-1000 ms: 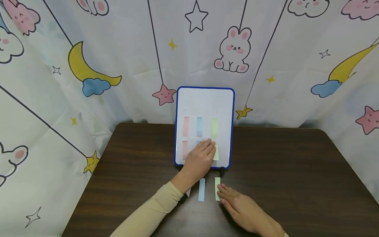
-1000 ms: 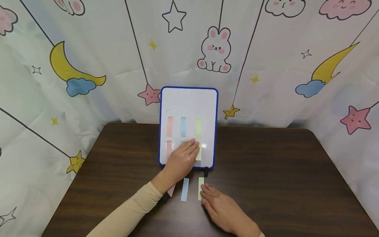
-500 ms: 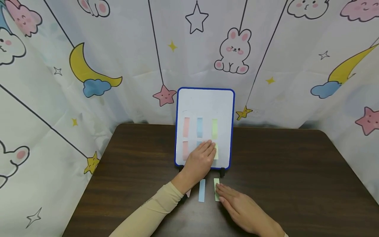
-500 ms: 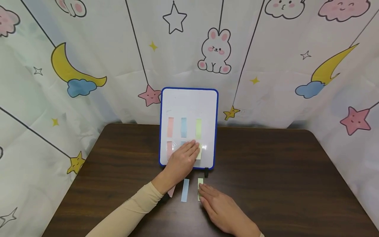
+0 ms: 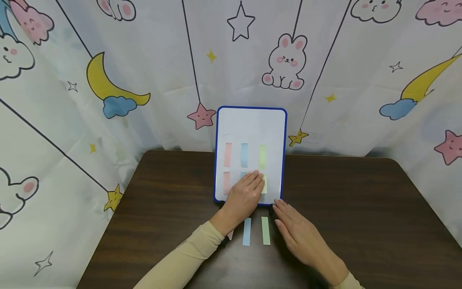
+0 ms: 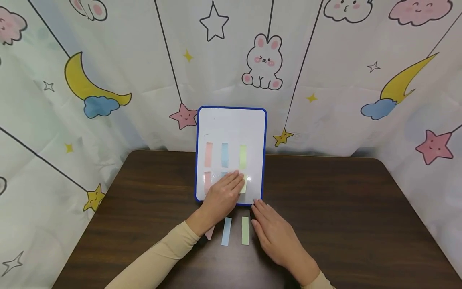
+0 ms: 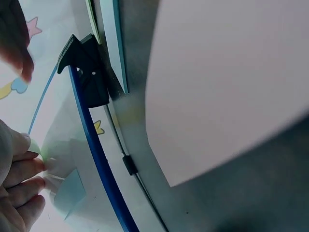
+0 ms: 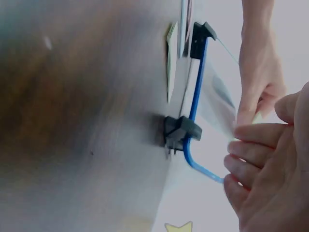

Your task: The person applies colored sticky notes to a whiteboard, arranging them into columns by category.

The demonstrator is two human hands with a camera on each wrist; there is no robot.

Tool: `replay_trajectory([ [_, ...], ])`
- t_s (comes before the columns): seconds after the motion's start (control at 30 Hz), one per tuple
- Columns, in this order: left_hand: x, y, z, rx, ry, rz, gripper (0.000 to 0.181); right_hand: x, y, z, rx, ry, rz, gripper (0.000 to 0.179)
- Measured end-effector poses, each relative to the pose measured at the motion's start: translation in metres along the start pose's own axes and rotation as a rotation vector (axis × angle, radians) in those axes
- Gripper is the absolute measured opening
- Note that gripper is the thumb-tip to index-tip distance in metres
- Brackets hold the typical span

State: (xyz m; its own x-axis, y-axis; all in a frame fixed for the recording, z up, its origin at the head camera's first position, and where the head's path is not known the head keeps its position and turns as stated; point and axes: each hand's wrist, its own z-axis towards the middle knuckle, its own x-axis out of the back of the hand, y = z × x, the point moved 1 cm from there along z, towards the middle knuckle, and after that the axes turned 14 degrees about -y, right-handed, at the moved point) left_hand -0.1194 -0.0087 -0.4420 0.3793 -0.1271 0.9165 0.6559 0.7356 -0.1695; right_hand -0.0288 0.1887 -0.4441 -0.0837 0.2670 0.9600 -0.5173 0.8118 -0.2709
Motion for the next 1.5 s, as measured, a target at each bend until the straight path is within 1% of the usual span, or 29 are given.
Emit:
replay_trajectory([
  [0.1, -0.001, 0.0, 0.0, -0.002, -0.005, 0.002, 0.027, 0.0, 0.006, 0.009, 0.024, 0.055, -0.022, 0.047],
  [0.2, -0.002, 0.001, 0.0, -0.003, -0.007, -0.003, 0.028, -0.001, 0.013, 0.017, 0.025, 0.078, -0.02, 0.049],
  [0.4, -0.003, 0.002, 0.002, -0.009, 0.017, 0.004, 0.027, -0.005, 0.026, 0.03, 0.006, 0.086, -0.035, 0.055],
  [0.57, -0.002, 0.001, 0.002, -0.011, 0.024, 0.019, 0.028, -0.008, 0.03, 0.037, 0.019, 0.094, -0.042, 0.058],
  [0.67, -0.002, 0.001, 0.001, -0.018, 0.02, 0.026, 0.031, -0.009, 0.03, 0.038, 0.018, 0.096, -0.052, 0.057],
  [0.83, -0.003, 0.0, 0.0, -0.022, 0.005, 0.037, 0.037, -0.01, 0.03, 0.038, 0.0, 0.074, -0.055, 0.058],
  [0.93, -0.002, 0.0, 0.0, -0.019, -0.002, 0.025, 0.036, -0.01, 0.03, 0.038, -0.005, 0.063, -0.051, 0.057],
  [1.2, -0.003, -0.001, -0.002, -0.022, -0.008, 0.01, 0.034, -0.01, 0.029, 0.039, 0.002, 0.064, -0.029, 0.057],
  [1.33, -0.002, -0.002, -0.003, -0.026, -0.023, -0.003, 0.031, -0.009, 0.028, 0.04, -0.003, 0.058, -0.025, 0.056],
  [1.5, -0.001, -0.002, -0.004, -0.032, -0.033, 0.007, 0.029, -0.008, 0.028, 0.04, -0.006, 0.053, -0.02, 0.056],
])
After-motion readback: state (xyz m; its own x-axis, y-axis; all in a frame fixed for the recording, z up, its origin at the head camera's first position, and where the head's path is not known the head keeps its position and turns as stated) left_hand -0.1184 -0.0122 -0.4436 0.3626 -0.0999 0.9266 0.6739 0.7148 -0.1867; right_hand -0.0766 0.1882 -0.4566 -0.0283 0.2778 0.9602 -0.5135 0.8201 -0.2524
